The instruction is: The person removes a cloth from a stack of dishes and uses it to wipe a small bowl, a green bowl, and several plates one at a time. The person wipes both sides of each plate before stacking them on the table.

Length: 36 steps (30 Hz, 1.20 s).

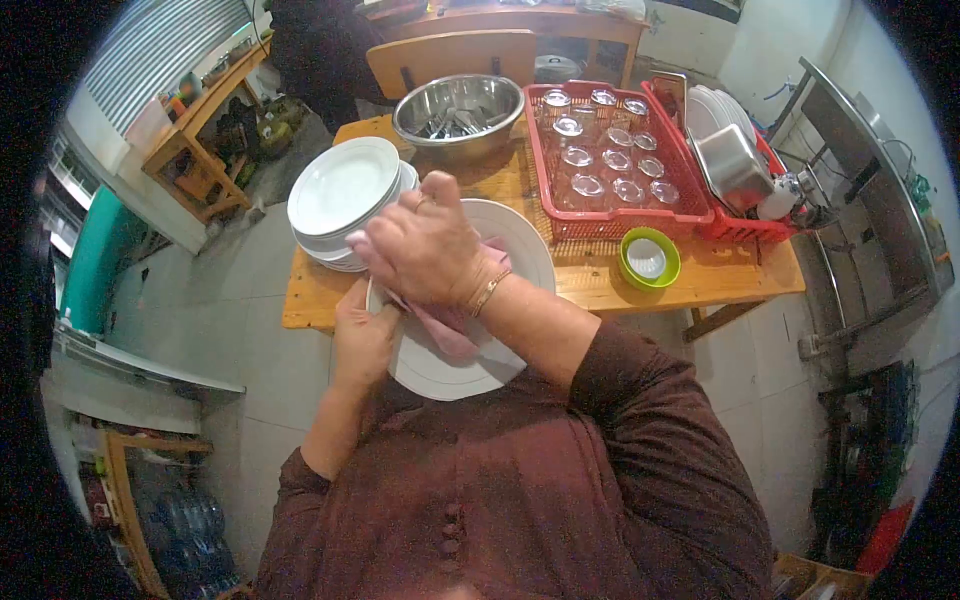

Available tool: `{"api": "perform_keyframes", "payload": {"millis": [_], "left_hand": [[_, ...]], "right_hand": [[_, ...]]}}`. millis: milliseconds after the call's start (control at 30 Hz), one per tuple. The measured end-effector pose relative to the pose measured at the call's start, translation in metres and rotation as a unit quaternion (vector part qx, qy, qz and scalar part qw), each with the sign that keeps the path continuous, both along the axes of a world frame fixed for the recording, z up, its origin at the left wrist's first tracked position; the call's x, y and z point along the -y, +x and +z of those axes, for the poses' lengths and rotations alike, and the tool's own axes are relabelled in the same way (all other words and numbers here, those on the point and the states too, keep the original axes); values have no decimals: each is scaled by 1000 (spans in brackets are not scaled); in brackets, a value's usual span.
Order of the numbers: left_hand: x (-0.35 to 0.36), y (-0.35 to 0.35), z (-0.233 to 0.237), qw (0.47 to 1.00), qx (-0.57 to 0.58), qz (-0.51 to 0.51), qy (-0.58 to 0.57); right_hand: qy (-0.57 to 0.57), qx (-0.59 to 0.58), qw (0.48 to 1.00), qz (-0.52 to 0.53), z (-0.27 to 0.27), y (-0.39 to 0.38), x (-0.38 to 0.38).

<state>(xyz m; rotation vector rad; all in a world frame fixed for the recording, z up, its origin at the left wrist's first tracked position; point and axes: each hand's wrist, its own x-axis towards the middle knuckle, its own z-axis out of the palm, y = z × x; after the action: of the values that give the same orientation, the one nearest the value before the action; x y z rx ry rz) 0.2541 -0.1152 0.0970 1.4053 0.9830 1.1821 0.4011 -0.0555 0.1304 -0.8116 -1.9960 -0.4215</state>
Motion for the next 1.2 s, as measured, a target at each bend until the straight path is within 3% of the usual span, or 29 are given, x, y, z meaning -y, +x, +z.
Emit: {"api": "perform_keyframes", "payload": {"millis": [33, 133, 200, 267, 300, 333, 400, 467, 567, 667, 700, 800, 833, 900, 1067, 1200], "left_hand": [[1, 2, 2, 1000, 25, 8, -9], [10, 5, 0, 995, 85, 33, -36], [17, 2, -9, 993, 98, 41, -54], [22, -6, -8, 989, 97, 85, -71], [21, -10, -7, 986, 111, 105, -66], [20, -15, -6, 982, 126, 127, -63], [11, -22, -1, 974, 172, 127, -81], [0, -30, -6, 966, 196, 134, -106], [-12, -34, -22, 960, 207, 137, -130], [-18, -37, -41, 946, 251, 119, -169], [-19, -38, -44, 939, 268, 111, -186], [-17, -40, -46, 940, 258, 97, -199], [-16, -41, -46, 939, 261, 97, -200], [-18, -41, -44, 939, 266, 92, -197], [-18, -43, -39, 932, 273, 82, -225], [-18, -33, -40, 928, 288, 80, -222]], "right_hand": [[33, -62, 998, -5, 0, 0, -9], [5, -99, 989, -112, -1, 22, -26], [-46, -89, 967, -235, -7, 52, -43], [-137, -116, 948, -263, -25, 101, -64], [-281, -314, 899, -120, -23, 123, -63], [-404, -484, 775, 33, -21, 141, -62], [-460, -549, 692, 89, 26, 150, -28], [-464, -555, 639, 261, 73, 137, 14], [-430, -520, 697, 243, 121, 132, 52], [-454, -334, 819, 109, 132, 153, 37], [-462, -335, 803, 169, 138, 151, 41], [-380, -483, 735, 287, 164, 95, 91], [-361, -490, 735, 298, 166, 93, 98], [-352, -460, 771, 264, 162, 115, 95], [-338, -329, 880, 55, 151, 178, 75], [-292, -202, 934, -48, 152, 173, 56]]}}
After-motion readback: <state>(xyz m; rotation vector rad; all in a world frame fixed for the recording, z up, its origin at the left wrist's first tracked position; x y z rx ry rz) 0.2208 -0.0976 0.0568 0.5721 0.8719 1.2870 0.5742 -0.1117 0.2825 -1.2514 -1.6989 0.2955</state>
